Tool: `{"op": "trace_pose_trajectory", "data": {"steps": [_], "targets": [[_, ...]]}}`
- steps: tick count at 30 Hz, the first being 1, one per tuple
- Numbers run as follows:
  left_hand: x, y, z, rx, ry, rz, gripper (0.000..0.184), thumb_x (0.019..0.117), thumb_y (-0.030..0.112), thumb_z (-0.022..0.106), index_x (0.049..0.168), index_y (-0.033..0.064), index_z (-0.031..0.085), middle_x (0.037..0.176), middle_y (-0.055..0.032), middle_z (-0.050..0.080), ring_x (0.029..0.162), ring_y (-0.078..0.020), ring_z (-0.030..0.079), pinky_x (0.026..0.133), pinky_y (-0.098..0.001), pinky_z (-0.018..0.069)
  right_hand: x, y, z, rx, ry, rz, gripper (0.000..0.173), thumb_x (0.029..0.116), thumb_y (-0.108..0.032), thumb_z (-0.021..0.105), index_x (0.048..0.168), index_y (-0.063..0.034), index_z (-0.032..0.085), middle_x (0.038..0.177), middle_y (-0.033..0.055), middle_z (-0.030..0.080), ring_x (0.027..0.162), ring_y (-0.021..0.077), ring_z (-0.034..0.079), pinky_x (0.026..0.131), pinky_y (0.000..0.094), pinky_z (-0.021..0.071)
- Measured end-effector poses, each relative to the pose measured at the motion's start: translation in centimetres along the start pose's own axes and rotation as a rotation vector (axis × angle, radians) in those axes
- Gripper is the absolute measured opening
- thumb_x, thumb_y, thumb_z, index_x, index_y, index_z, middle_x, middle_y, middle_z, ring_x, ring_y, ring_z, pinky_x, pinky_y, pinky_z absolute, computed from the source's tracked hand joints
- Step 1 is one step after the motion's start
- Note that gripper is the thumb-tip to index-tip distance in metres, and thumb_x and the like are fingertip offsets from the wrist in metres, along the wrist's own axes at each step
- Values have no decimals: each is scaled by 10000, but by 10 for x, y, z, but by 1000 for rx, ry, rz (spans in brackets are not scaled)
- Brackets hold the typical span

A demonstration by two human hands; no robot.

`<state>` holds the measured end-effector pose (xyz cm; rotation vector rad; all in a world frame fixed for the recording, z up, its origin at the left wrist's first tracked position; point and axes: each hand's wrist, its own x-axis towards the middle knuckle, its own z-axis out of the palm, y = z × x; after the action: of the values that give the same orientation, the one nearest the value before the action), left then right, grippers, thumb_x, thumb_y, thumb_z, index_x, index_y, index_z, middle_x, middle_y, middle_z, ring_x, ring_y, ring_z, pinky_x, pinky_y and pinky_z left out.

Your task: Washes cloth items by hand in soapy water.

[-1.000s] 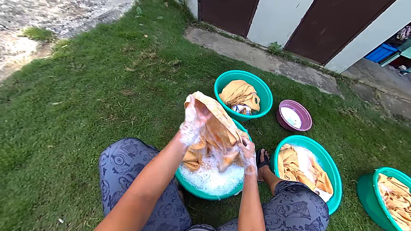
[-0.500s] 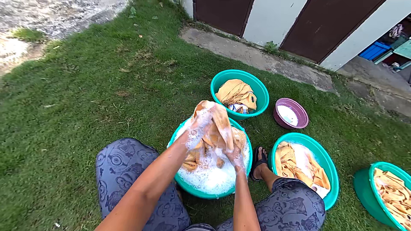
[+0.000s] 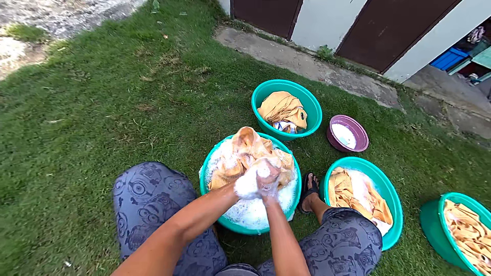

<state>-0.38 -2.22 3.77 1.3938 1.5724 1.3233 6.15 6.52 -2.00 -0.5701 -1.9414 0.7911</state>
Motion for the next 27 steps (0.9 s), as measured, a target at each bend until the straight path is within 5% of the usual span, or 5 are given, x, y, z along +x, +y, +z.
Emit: {"op": "trace_pose_trajectory", "data": {"steps": [2, 5, 10, 15, 27], "targets": [[13, -25, 11, 380, -85, -96, 490, 978, 336, 609, 1338, 3, 593, 1275, -169, 648, 1216, -241, 592, 1070, -413, 441, 15, 31, -18, -69, 29, 117, 242, 769, -119, 779, 947, 43, 757, 920, 169, 755, 885, 247, 733, 859, 426, 595], [31, -11, 21, 345, -100, -251, 403, 994, 336, 604, 1319, 97, 617, 1212, -94, 675, 1149, -189, 626, 1014, -422, 499, 23, 60, -36, -152, 87, 290, 245, 802, -73, 755, 1008, 60, 746, 952, 191, 750, 928, 262, 726, 902, 427, 579], [14, 23, -9, 565, -272, 96, 353, 953, 243, 634, 1171, -33, 658, 1116, -231, 678, 1092, -353, 638, 974, -521, 471, -14, 10, 5, 20, 35, 59, 236, 785, -141, 729, 897, 66, 751, 860, 164, 751, 820, 209, 733, 799, 359, 607], [15, -44, -4, -87, -112, -101, 427, 1017, 237, 602, 1408, 75, 549, 1347, -66, 624, 1245, -113, 582, 1086, -297, 475, 22, 62, -43, -171, -50, 427, 264, 939, -153, 649, 1123, 24, 717, 1067, 173, 732, 1030, 251, 696, 960, 436, 566], [36, -79, -63, -359, 295, -144, 500, 1067, 510, 446, 1492, 251, 487, 1440, 7, 584, 1326, -176, 559, 1089, -412, 515, 20, 110, -110, 260, 74, 537, 391, 1097, -203, 384, 1347, 20, 586, 1234, 142, 678, 1142, 126, 643, 1002, 296, 541]]}}
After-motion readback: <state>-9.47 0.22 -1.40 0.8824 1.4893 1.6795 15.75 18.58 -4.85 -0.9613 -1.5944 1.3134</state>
